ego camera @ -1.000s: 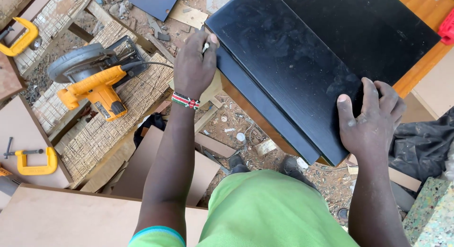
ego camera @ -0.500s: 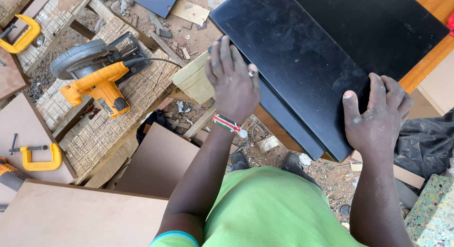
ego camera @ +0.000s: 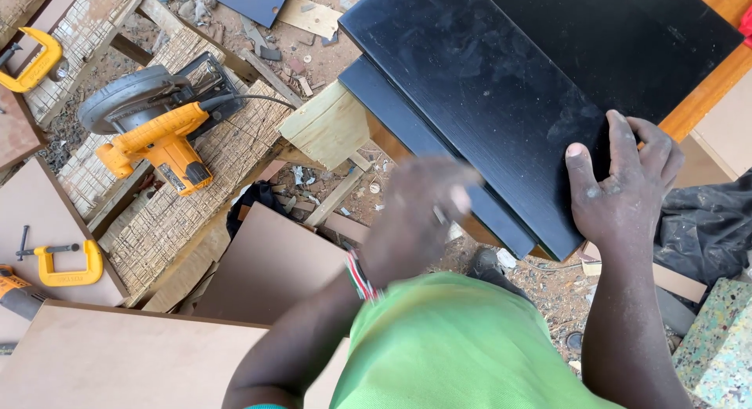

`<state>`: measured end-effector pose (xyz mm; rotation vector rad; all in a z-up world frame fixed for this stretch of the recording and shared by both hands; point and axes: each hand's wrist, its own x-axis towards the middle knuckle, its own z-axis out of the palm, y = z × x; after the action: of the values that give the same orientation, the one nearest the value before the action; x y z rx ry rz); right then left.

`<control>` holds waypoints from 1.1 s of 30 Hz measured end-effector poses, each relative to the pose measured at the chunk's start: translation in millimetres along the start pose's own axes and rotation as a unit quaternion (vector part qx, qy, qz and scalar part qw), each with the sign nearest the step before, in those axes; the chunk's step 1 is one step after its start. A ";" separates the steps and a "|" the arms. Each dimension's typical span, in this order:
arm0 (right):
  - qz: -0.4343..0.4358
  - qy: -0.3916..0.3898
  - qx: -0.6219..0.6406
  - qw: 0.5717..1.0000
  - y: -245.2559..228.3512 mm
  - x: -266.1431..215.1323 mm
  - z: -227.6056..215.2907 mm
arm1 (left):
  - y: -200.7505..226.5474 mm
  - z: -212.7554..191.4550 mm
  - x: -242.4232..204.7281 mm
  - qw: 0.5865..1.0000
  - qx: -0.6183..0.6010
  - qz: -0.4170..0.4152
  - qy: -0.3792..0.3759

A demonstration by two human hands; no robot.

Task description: The person measures and marks a black board using a metal ruler and a pencil. They then use a circular saw to cut along the marked line. The person repeats the measuring and marking process on the board.

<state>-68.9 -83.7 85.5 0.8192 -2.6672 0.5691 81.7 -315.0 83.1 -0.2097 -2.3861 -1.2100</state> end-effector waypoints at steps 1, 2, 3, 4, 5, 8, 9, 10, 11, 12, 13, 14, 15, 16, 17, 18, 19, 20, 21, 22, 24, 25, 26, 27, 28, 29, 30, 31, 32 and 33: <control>-0.018 0.017 0.000 1.000 1.8 -0.8 1.2 | -18.0 -13.8 15.2 0.998 -0.003 0.013 0.057; -0.037 0.034 -0.002 0.999 3.9 -1.3 2.2 | -36.3 -27.2 31.5 0.993 -0.007 0.028 0.114; -0.033 0.035 -0.003 0.999 3.4 0.1 1.8 | -72.5 -34.0 41.8 0.993 -0.009 0.029 0.112; -0.015 0.016 0.004 1.000 3.1 0.3 0.7 | -107.8 -39.7 51.1 0.978 0.060 -0.022 0.198; 0.004 -0.003 0.011 1.000 2.9 0.6 -0.3 | -143.2 -45.0 60.4 0.948 0.129 -0.071 0.281; 0.036 -0.022 0.018 0.999 -3.7 3.2 -5.0 | -200.5 -72.4 84.9 0.909 0.100 -0.321 0.248; 0.037 -0.022 0.019 0.999 -0.3 2.7 -2.8 | -195.2 -78.9 92.1 0.909 0.100 -0.320 0.247; 0.022 -0.010 0.023 0.999 2.9 1.3 -0.3 | -189.8 -85.3 97.3 0.920 0.058 -0.334 0.195; 0.007 0.003 0.027 1.000 6.1 -0.1 2.4 | -184.7 -91.7 102.6 0.927 0.017 -0.346 0.142; 0.008 0.001 0.029 1.000 7.0 0.2 2.5 | -178.6 -94.2 105.6 0.927 0.018 -0.347 0.141; 0.002 0.004 0.029 1.000 7.8 0.4 2.6 | -172.5 -96.8 108.6 0.925 -0.004 -0.358 0.129; -0.003 0.006 0.029 1.000 8.3 -0.2 2.7 | -166.5 -99.2 110.8 0.922 -0.027 -0.369 0.117; -0.002 0.004 0.030 1.000 9.0 -2.1 3.4 | -169.0 -97.5 108.3 0.921 -0.026 -0.371 0.116; -0.003 0.003 0.031 0.999 10.3 -2.2 4.0 | -171.5 -96.3 108.3 0.919 -0.037 -0.374 0.119; -0.005 0.002 0.033 0.999 11.5 -2.2 4.5 | -174.0 -95.0 108.4 0.917 -0.047 -0.378 0.123; -0.004 0.001 0.033 0.999 12.6 -2.4 5.1 | -178.5 -93.9 107.4 0.916 -0.047 -0.378 0.122; -0.010 0.006 0.031 0.999 13.7 -2.6 5.9 | -183.2 -92.9 106.2 0.925 -0.047 -0.353 0.131; -0.017 0.011 0.028 0.999 14.8 -2.4 6.7 | -187.9 -91.9 105.1 0.933 -0.048 -0.328 0.141; -0.016 0.010 0.028 0.999 15.2 -2.1 6.7 | -201.2 -91.0 102.7 0.933 -0.048 -0.329 0.140; -0.018 0.012 0.022 1.000 15.5 -2.2 6.8 | -214.3 -90.0 98.9 0.928 -0.037 -0.336 0.155; -0.020 0.012 0.017 1.000 16.2 -3.2 7.3 | -221.5 -90.2 95.4 0.923 -0.025 -0.344 0.170; -0.024 0.014 0.018 0.999 16.5 -3.8 7.6 | -215.7 -91.4 96.3 0.934 -0.021 -0.320 0.157; -0.028 0.018 0.018 0.999 17.0 -2.9 8.3 | -210.4 -93.2 99.5 0.945 -0.016 -0.293 0.145; -0.029 0.019 0.019 0.999 16.6 -2.0 8.1 | -205.8 -93.6 99.8 0.945 -0.016 -0.293 0.146; -0.029 0.018 0.013 0.999 16.4 -2.3 7.4 | -200.8 -93.0 99.7 0.939 -0.032 -0.306 0.153; -0.029 0.017 0.007 0.999 16.4 -2.5 6.6 | -195.8 -92.2 99.8 0.933 -0.049 -0.319 0.159; -0.028 0.017 0.007 0.999 15.3 -2.1 6.2 | -193.7 -92.6 99.4 0.933 -0.049 -0.319 0.159; -0.021 0.015 0.008 1.000 14.4 -1.6 5.9 | -191.5 -93.0 99.0 0.927 -0.070 -0.327 0.172; -0.013 0.012 0.008 1.000 13.6 -1.3 5.4 | -189.3 -93.0 98.8 0.919 -0.091 -0.336 0.184; -0.012 0.012 0.008 1.000 14.7 -1.6 5.9 | -193.9 -92.9 98.3 0.919 -0.091 -0.336 0.183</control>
<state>-77.2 -74.4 75.5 0.8426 -2.6303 0.5901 -39.3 -512.4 35.1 0.7784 -2.0542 -1.5905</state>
